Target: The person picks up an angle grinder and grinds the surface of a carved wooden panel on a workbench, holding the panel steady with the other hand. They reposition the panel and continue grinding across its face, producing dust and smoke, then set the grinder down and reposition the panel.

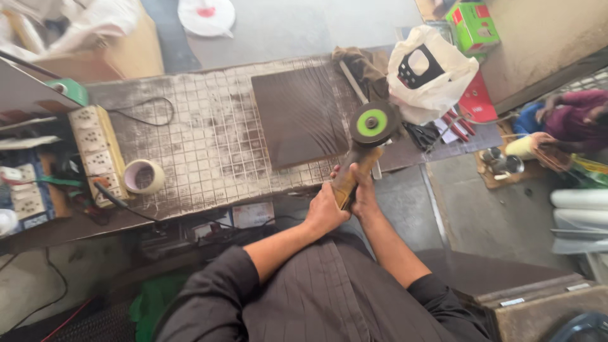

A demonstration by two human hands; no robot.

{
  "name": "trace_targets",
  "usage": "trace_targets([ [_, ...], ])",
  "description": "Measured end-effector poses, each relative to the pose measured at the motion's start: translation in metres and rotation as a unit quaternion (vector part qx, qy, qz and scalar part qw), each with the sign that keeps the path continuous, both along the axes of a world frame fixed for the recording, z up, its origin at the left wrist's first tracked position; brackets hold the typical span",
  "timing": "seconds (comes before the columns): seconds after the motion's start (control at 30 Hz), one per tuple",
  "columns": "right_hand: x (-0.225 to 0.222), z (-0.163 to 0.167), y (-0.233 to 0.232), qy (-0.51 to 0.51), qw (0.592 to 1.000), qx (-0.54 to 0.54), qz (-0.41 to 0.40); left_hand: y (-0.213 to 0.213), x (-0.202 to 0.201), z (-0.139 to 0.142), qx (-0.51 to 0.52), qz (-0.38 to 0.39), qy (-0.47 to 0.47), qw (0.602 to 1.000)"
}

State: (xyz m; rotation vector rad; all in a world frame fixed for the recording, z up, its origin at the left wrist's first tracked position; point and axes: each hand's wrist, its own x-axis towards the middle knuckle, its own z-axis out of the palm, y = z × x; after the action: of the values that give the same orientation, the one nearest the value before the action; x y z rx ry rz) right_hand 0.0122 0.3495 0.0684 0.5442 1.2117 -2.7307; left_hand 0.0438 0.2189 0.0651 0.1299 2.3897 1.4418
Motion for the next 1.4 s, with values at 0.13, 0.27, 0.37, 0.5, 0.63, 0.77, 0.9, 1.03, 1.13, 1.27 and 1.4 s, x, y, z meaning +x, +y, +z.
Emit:
trace_targets([
  [0.13,-0.002,-0.002,0.020,0.017,0.998,0.028,-0.058,0.001,-0.025,-0.009,-0.006,-0.150,0.036,0.988],
  [0.27,0.001,0.000,0.046,0.055,0.983,0.143,-0.100,-0.027,-0.106,-0.008,-0.040,-0.387,0.072,0.918],
  [0.37,0.012,0.002,0.063,0.075,0.977,0.151,-0.129,-0.047,-0.189,0.000,-0.275,-0.333,0.180,0.884],
  [0.5,0.032,0.004,0.069,0.061,0.973,0.155,-0.162,-0.028,-0.277,0.024,-0.393,-0.415,0.269,0.775],
  [0.63,0.049,0.005,0.068,0.030,0.964,0.178,-0.195,0.008,-0.314,0.045,-0.437,-0.494,0.290,0.693],
  [0.77,0.056,0.004,0.073,0.005,0.957,0.187,-0.223,0.003,-0.333,0.053,-0.480,-0.502,0.246,0.676],
  [0.9,0.055,0.004,0.082,0.018,0.954,0.220,-0.202,-0.070,-0.356,0.052,-0.528,-0.388,0.209,0.726],
  [1.03,0.035,0.009,0.083,0.025,0.957,0.228,-0.177,-0.184,-0.354,0.054,-0.529,-0.171,0.011,0.831],
  [1.13,0.019,0.017,0.079,0.047,0.961,0.236,-0.136,-0.238,-0.315,0.034,-0.492,-0.011,-0.115,0.863],
  [1.27,-0.007,0.024,0.068,0.071,0.965,0.233,-0.095,-0.251,-0.263,-0.001,-0.377,0.096,-0.284,0.876],
  [1.4,-0.024,0.025,0.061,0.073,0.971,0.220,-0.061,-0.229,-0.195,-0.043,-0.260,0.155,-0.194,0.933],
])
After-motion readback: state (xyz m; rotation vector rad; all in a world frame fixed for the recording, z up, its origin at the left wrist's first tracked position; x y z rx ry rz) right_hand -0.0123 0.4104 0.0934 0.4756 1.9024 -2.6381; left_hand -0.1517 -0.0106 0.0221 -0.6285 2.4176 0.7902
